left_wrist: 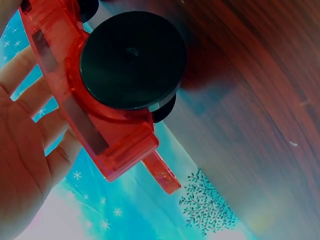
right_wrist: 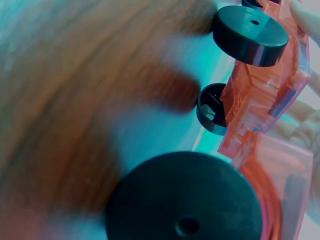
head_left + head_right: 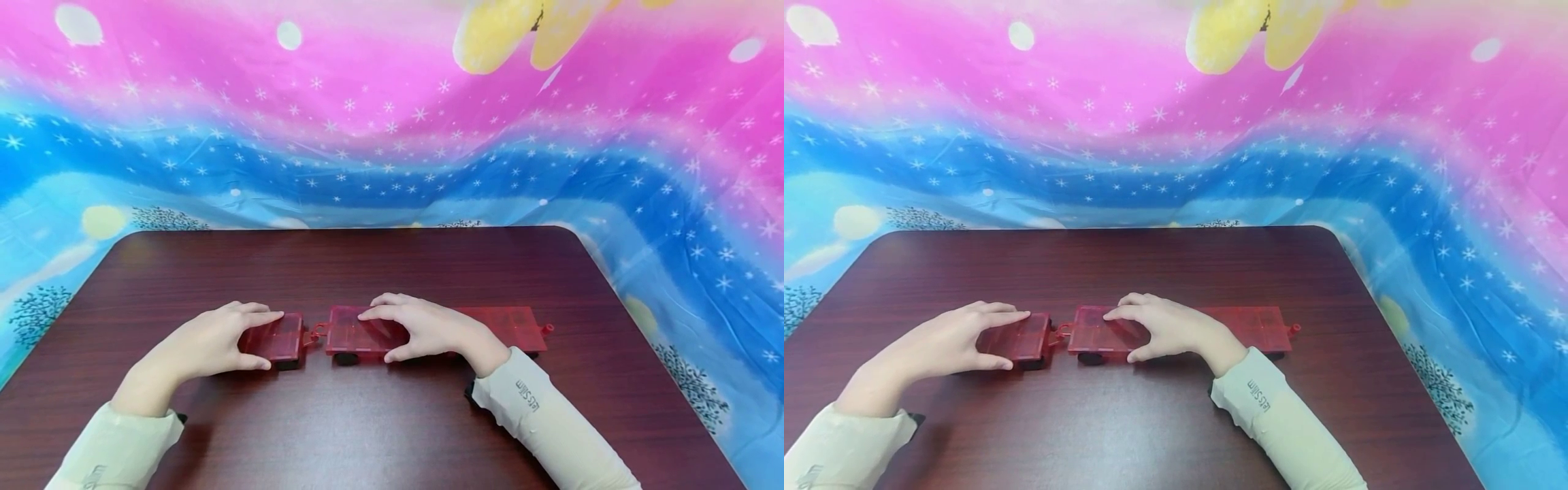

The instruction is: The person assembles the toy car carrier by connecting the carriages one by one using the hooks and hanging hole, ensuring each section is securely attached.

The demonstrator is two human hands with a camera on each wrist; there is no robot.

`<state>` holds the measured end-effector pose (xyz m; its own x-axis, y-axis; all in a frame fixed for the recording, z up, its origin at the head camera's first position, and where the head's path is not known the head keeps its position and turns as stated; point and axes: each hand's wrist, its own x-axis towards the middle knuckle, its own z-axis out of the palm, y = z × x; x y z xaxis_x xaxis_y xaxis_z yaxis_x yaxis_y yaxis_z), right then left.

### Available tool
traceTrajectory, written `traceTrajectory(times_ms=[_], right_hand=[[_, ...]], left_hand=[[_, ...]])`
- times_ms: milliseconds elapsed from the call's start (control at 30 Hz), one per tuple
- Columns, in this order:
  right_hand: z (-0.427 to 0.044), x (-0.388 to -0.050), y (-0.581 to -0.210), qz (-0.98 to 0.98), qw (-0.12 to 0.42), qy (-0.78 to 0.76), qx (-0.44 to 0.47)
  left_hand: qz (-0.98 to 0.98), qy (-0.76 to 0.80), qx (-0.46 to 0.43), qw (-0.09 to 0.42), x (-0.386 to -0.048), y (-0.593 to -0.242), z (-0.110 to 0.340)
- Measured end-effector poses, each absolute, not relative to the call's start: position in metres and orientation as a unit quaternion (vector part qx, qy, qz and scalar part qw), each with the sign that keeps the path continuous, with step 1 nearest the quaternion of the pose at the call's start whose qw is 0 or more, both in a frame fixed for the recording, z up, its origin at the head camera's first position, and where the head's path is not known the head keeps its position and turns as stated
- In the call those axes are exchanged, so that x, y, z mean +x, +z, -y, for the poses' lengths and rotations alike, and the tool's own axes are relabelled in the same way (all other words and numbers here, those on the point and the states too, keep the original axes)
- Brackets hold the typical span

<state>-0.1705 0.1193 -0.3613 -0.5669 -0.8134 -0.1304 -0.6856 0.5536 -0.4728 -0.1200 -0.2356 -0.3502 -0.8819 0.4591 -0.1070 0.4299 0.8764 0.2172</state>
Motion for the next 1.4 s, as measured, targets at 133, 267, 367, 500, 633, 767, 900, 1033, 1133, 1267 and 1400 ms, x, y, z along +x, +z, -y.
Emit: traceTrajectory(times_ms=[133,267,367,500,633,767,900,1033,1133,1267,1400], right_hand=[[-0.1187,-0.1703,-0.3619,-0.866,0.17,-0.185,-0.433],[-0.1181,-0.1703,-0.3622,-0.866,0.169,-0.181,-0.433],[-0.1176,-0.1701,-0.3621,-0.867,0.17,-0.178,-0.433],[-0.1167,-0.1696,-0.3617,-0.868,0.172,-0.175,-0.431],[-0.1161,-0.1694,-0.3611,-0.868,0.171,-0.173,-0.432],[-0.1157,-0.1692,-0.3601,-0.869,0.173,-0.171,-0.431],[-0.1155,-0.1689,-0.3589,-0.87,0.175,-0.171,-0.429],[-0.1155,-0.169,-0.3594,-0.87,0.175,-0.17,-0.429],[-0.1156,-0.1691,-0.3604,-0.87,0.174,-0.168,-0.43],[-0.1153,-0.1687,-0.3608,-0.87,0.172,-0.167,-0.432],[-0.1154,-0.168,-0.3621,-0.87,0.173,-0.166,-0.431]], left_hand=[[-0.965,0.091,0.234,0.076,-0.1207,-0.3498,0.2333],[-0.965,0.091,0.234,0.08,-0.1212,-0.3493,0.2322],[-0.964,0.092,0.235,0.082,-0.1215,-0.349,0.2319],[-0.964,0.094,0.235,0.084,-0.1211,-0.3486,0.2313],[-0.964,0.093,0.235,0.083,-0.1214,-0.3485,0.2306],[-0.964,0.093,0.236,0.08,-0.1219,-0.3483,0.2302],[-0.964,0.094,0.236,0.078,-0.1213,-0.3473,0.2297],[-0.963,0.096,0.238,0.077,-0.1204,-0.3471,0.23],[-0.963,0.099,0.238,0.078,-0.1199,-0.3476,0.2306],[-0.963,0.102,0.237,0.076,-0.1192,-0.349,0.2313],[-0.963,0.103,0.237,0.073,-0.1182,-0.3509,0.232]])
